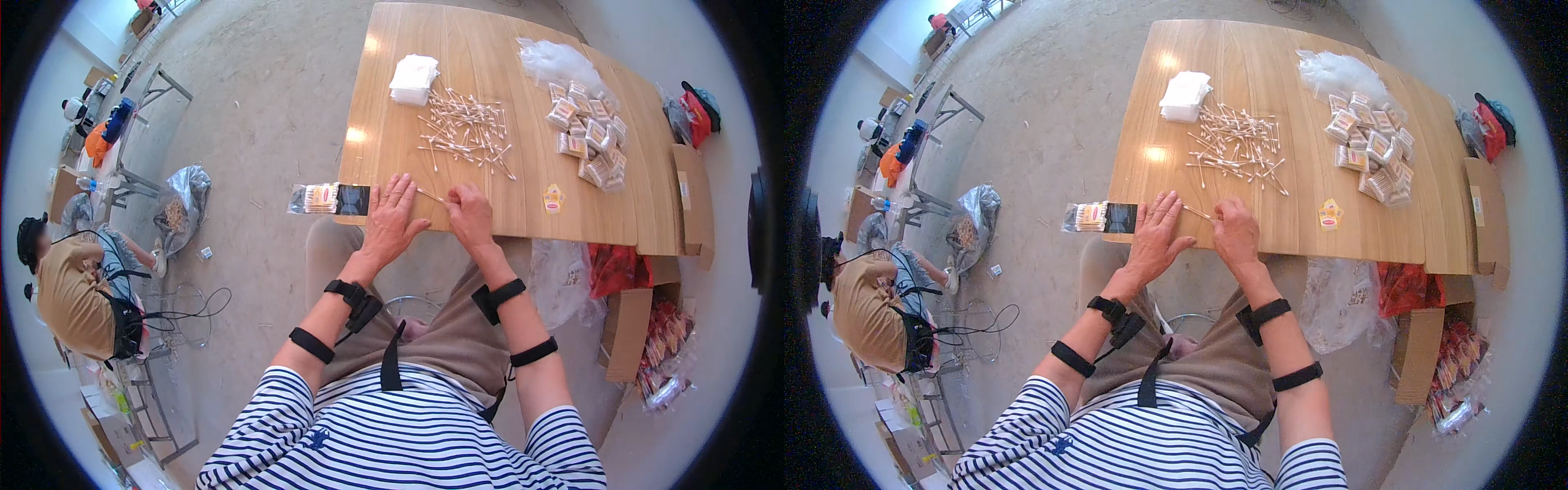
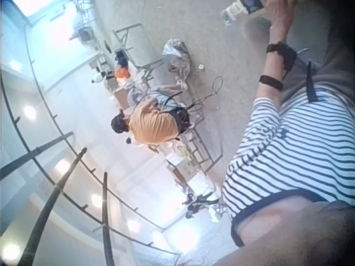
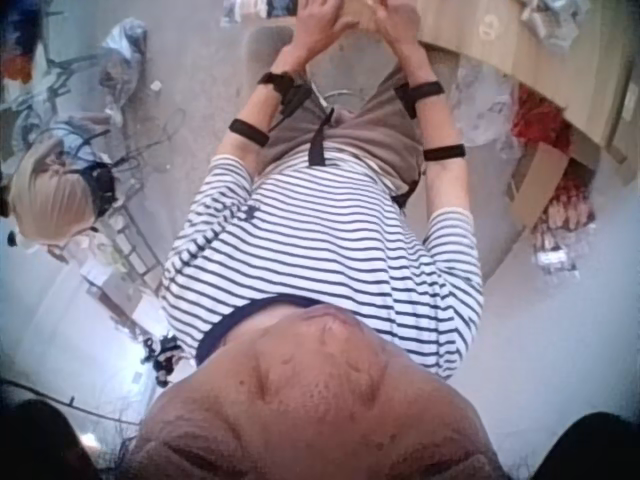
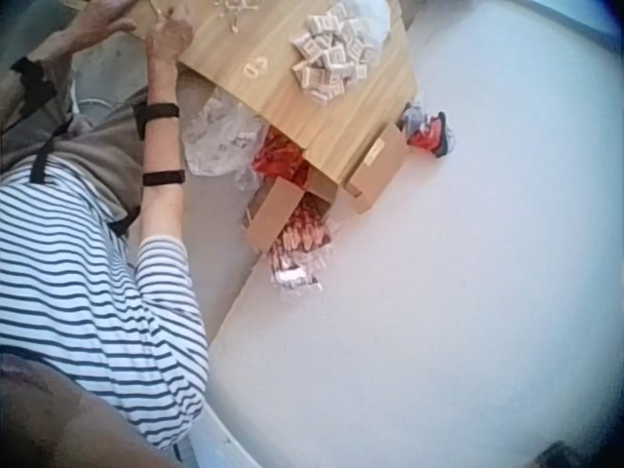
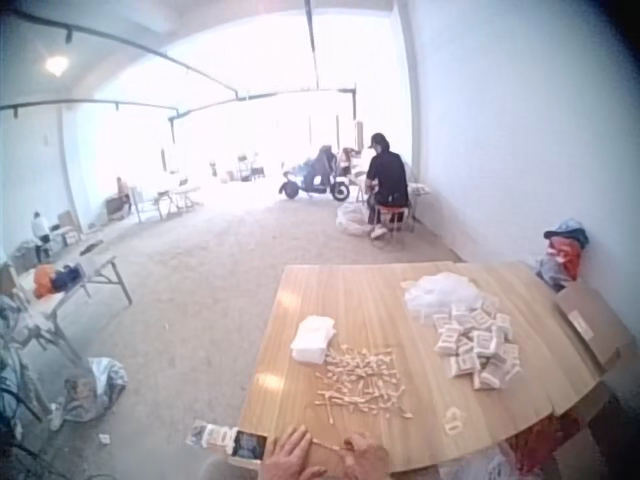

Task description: Organize cotton swabs into groups and place them into a small clear plastic bag.

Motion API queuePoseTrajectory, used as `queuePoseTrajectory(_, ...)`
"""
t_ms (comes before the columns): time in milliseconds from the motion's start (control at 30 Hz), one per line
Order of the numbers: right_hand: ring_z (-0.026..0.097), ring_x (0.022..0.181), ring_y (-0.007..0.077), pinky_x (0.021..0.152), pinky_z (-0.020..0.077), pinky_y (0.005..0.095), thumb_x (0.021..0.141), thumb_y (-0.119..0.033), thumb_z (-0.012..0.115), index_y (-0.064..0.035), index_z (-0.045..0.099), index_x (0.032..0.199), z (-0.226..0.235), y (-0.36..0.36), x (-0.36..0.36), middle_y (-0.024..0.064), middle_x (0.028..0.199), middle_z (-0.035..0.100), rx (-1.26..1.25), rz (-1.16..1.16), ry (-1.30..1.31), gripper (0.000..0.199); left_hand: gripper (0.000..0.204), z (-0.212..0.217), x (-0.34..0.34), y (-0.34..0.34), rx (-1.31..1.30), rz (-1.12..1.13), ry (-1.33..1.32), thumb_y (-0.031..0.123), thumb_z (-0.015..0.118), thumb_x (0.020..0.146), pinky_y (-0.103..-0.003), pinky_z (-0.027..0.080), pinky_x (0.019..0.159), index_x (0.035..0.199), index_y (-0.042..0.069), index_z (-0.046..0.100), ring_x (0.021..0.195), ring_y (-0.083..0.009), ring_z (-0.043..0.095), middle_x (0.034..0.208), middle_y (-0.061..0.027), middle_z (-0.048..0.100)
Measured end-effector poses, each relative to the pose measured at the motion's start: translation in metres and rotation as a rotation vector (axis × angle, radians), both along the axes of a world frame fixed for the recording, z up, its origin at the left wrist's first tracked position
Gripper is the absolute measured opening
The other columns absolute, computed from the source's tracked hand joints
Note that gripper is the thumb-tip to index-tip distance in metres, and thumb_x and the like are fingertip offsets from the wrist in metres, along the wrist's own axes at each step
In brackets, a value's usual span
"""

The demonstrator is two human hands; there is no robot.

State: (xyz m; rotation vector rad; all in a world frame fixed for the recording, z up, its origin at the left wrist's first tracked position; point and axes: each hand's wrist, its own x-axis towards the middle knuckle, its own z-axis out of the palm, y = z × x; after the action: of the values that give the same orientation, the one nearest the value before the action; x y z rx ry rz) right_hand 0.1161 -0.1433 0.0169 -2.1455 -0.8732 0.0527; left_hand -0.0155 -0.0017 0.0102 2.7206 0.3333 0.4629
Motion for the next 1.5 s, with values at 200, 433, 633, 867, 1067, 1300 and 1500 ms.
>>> queuePoseTrajectory(200,0.062,0.09,0.0383,0.079,0.0493,0.0482,0.079,0.0,0.062,-0.0036,0.066,0.089,-0.01,0.008,-0.002,0.0177,0.09,0.062,-0.071,-0.008,-0.103,0.011,0.076,0.005,-0.001,-0.006,-0.018,-0.009,0.014,0.043,0.068,0.089,-0.055,0.018,0.121,0.147,0.001,0.043,0.148,-0.0315,0.03,0.156,-0.0159,0.038)
queuePoseTrajectory(433,0.062,0.089,0.0397,0.079,0.05,0.0493,0.08,-0.001,0.062,-0.0042,0.066,0.087,-0.008,0.02,-0.003,0.0184,0.089,0.062,-0.035,0.027,-0.119,0.009,0.078,0.009,-0.004,-0.007,-0.032,-0.021,0.006,0.04,0.073,0.085,-0.055,0.018,0.121,0.145,-0.001,0.045,0.148,-0.0334,0.031,0.155,-0.0172,0.04)
queuePoseTrajectory(633,0.063,0.087,0.0387,0.076,0.0511,0.0488,0.081,-0.004,0.066,-0.0049,0.065,0.086,-0.003,0.02,-0.003,0.0176,0.087,0.061,-0.092,0.003,-0.119,0.005,0.082,0.014,0.005,-0.016,0.04,-0.153,0.001,0.04,0.075,0.082,-0.052,0.019,0.122,0.145,-0.002,0.044,0.149,-0.0336,0.028,0.156,-0.0173,0.039)
queuePoseTrajectory(867,0.064,0.089,0.038,0.077,0.0519,0.0475,0.082,-0.013,0.068,-0.0054,0.065,0.084,0.008,0.023,0.005,0.0178,0.094,0.064,-0.2,0.008,0.051,0.008,0.093,0.005,0.005,-0.01,0.075,-0.209,0.047,0.046,0.077,0.076,-0.051,0.019,0.122,0.148,-0.001,0.041,0.149,-0.0319,0.029,0.158,-0.0173,0.035)
queuePoseTrajectory(1067,0.067,0.091,0.0397,0.079,0.0557,0.0491,0.085,-0.013,0.065,-0.0016,0.064,0.091,0.02,0.067,0.03,0.0201,0.099,0.065,-0.203,-0.143,-0.139,0.013,0.093,0.008,0.008,-0.016,0.019,-0.19,0.034,0.044,0.08,0.074,-0.051,0.02,0.122,0.147,-0.001,0.042,0.149,-0.0319,0.028,0.158,-0.0167,0.035)
queuePoseTrajectory(1300,0.067,0.092,0.0395,0.079,0.0548,0.0495,0.084,-0.01,0.062,-0.0041,0.066,0.092,0.016,0.044,0.031,0.0194,0.096,0.065,-0.25,0.079,-0.027,0.011,0.095,0.006,0.006,-0.014,0.017,-0.173,0.047,0.047,0.079,0.073,-0.051,0.019,0.123,0.147,0.0,0.043,0.15,-0.0305,0.029,0.158,-0.0162,0.036)
queuePoseTrajectory(1500,0.067,0.088,0.0392,0.076,0.0545,0.0485,0.084,-0.009,0.062,-0.0049,0.065,0.089,0.017,0.064,0.056,0.0196,0.098,0.064,-0.174,0.004,-0.184,0.007,0.098,0.009,0.008,-0.016,0.038,-0.155,0.051,0.047,0.08,0.07,-0.051,0.017,0.123,0.148,0.001,0.041,0.15,-0.0294,0.028,0.159,-0.0151,0.034)
